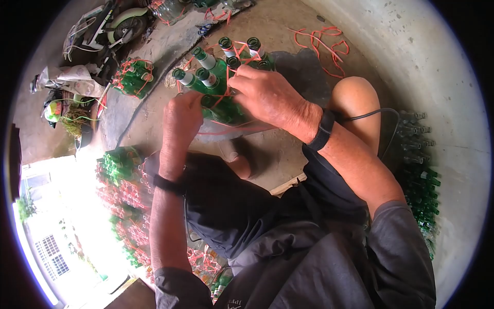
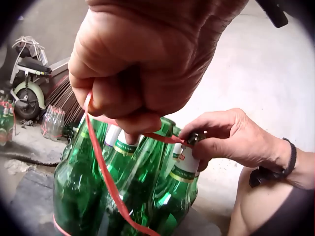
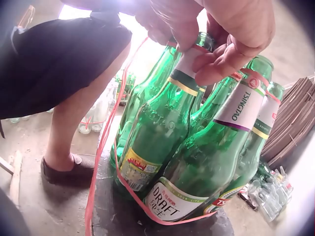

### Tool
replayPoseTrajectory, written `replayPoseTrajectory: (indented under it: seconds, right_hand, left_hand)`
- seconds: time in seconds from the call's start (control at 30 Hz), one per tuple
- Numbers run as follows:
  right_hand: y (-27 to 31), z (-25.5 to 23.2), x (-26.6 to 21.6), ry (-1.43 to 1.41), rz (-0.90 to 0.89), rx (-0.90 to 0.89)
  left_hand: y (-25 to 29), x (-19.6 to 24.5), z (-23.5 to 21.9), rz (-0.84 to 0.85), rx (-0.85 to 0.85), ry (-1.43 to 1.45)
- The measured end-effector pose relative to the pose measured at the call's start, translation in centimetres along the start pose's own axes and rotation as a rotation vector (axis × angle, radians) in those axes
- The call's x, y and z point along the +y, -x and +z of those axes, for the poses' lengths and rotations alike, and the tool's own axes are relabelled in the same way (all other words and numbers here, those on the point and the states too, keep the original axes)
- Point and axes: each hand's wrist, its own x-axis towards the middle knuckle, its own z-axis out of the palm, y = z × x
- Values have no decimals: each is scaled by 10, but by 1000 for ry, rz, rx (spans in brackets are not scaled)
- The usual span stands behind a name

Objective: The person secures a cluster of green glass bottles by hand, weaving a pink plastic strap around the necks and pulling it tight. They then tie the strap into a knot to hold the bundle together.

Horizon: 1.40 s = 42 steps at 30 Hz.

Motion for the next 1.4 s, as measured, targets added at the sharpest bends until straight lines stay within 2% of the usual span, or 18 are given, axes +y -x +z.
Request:
replayPoseTrajectory:
  seconds: [0.37,0.6,0.8,0.87,0.9,1.0,1.03,1.07,1.17,1.27,1.4]
  right_hand:
    - [3,3,-4,31,-4,20]
    - [6,7,-3,85,25,50]
    - [0,2,5,82,-17,29]
    - [-4,-2,9,82,-92,-6]
    - [-6,-2,10,52,-54,-14]
    - [-10,-2,20,61,-85,-7]
    - [-15,-6,29,138,-206,-38]
    - [-14,-8,32,140,-206,-44]
    - [-21,-17,29,91,-76,-52]
    - [-24,-18,33,118,-52,-38]
    - [-22,-18,29,92,-60,47]
  left_hand:
    - [10,-3,0,-22,14,35]
    - [17,-2,9,-124,59,123]
    - [25,2,18,-179,127,257]
    - [28,4,20,-211,122,285]
    - [30,8,21,-210,152,293]
    - [37,24,30,-233,220,339]
    - [40,29,34,-257,260,379]
    - [44,35,37,-270,245,386]
    - [51,55,50,-323,287,491]
    - [56,69,69,-283,385,515]
    - [59,79,75,-303,410,541]
